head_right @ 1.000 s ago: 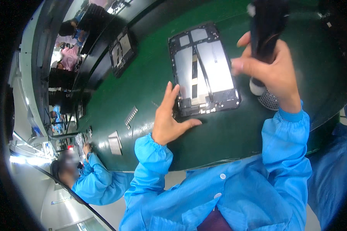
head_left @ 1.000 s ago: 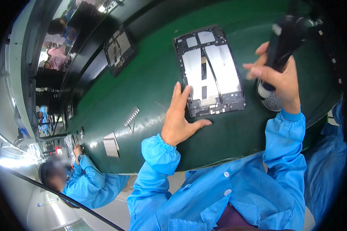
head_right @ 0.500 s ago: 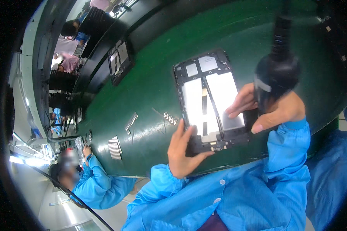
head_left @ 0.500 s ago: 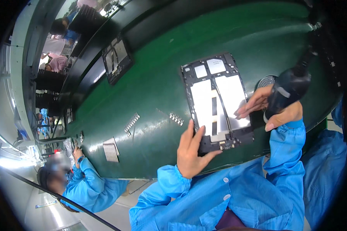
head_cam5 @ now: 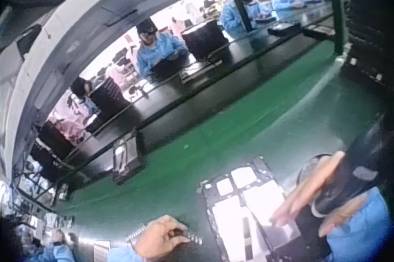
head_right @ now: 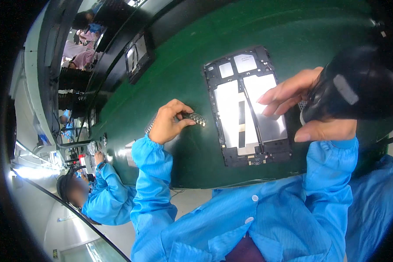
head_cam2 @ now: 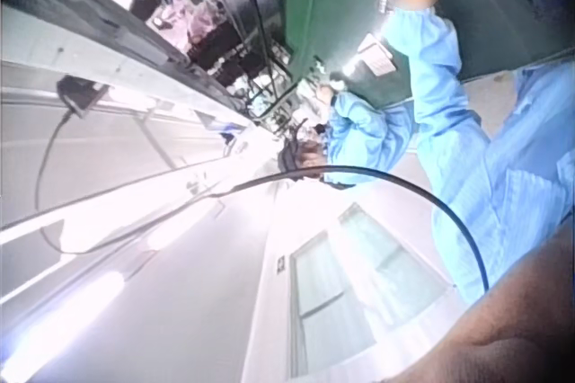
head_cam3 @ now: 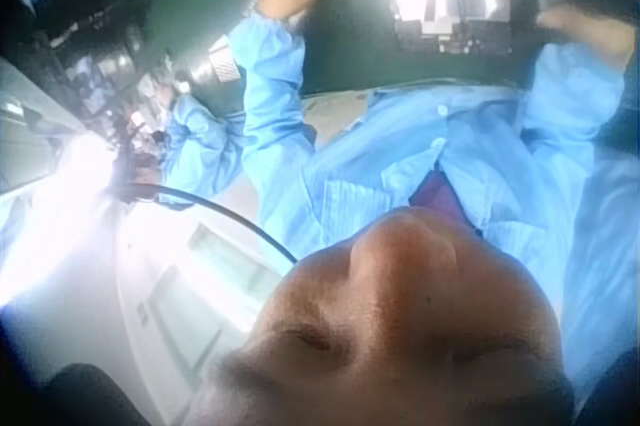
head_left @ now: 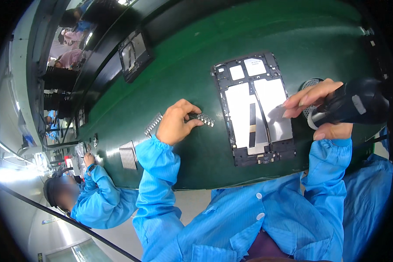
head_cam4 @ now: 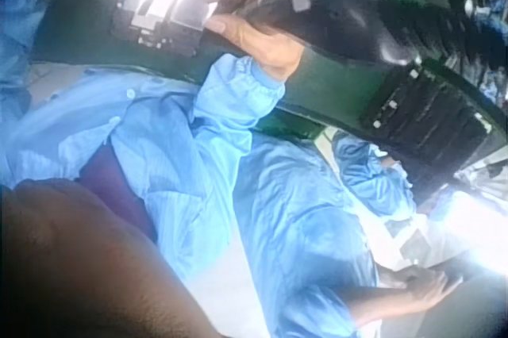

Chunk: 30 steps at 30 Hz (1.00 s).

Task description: Assembling internal components and securing tablet screen frames using an electric screwdriver on a factory assembly line.

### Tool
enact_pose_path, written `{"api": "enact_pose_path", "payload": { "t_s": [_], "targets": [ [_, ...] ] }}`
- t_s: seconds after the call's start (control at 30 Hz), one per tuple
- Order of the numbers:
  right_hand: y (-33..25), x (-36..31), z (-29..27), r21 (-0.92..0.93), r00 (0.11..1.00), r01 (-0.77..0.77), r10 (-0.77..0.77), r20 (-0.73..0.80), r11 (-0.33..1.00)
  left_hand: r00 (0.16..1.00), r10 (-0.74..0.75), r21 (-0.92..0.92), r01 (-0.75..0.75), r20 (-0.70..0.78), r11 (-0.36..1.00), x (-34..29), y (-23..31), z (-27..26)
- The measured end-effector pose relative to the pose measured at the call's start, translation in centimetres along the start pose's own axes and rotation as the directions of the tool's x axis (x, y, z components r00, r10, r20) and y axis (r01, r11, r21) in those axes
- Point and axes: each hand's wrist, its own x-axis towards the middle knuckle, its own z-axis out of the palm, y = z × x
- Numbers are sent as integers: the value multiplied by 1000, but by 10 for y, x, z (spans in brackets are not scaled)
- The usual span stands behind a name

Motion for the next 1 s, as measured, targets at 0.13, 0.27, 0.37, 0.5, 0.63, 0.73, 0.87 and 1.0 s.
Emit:
{"api": "enact_pose_path", "payload": {
  "t_s": [0.13,0.27,0.37,0.5,0.63,0.73,0.87,1.0],
  "targets": [
    [-9,1,13,65,892,-11,39,-450,998,1000,-12,-92,12,2,996,9,-11,0],
    [-9,8,-13,-188,787,134,-220,-576,973,990,-137,-369,122,-16,922,1,-26,6],
    [-1,24,-33,-174,686,484,-496,-533,857,978,-197,-447,208,72,870,-2,-33,6],
    [7,-5,-33,-357,631,49,-306,-713,933,991,-85,-173,67,-102,983,0,-21,7],
    [8,-3,-34,-423,604,-65,-302,-738,904,991,-15,-38,10,-131,999,3,-9,8],
    [10,-3,-36,-411,609,-94,-274,-744,907,986,-55,-112,38,-154,993,-2,-11,14],
    [16,-2,-36,-457,636,-104,-294,-713,883,864,158,-169,-266,-477,949,-17,-2,37],
    [15,-3,-40,-512,641,-196,-286,-713,836,830,145,-378,-392,-538,839,-18,38,73]
  ]
}}
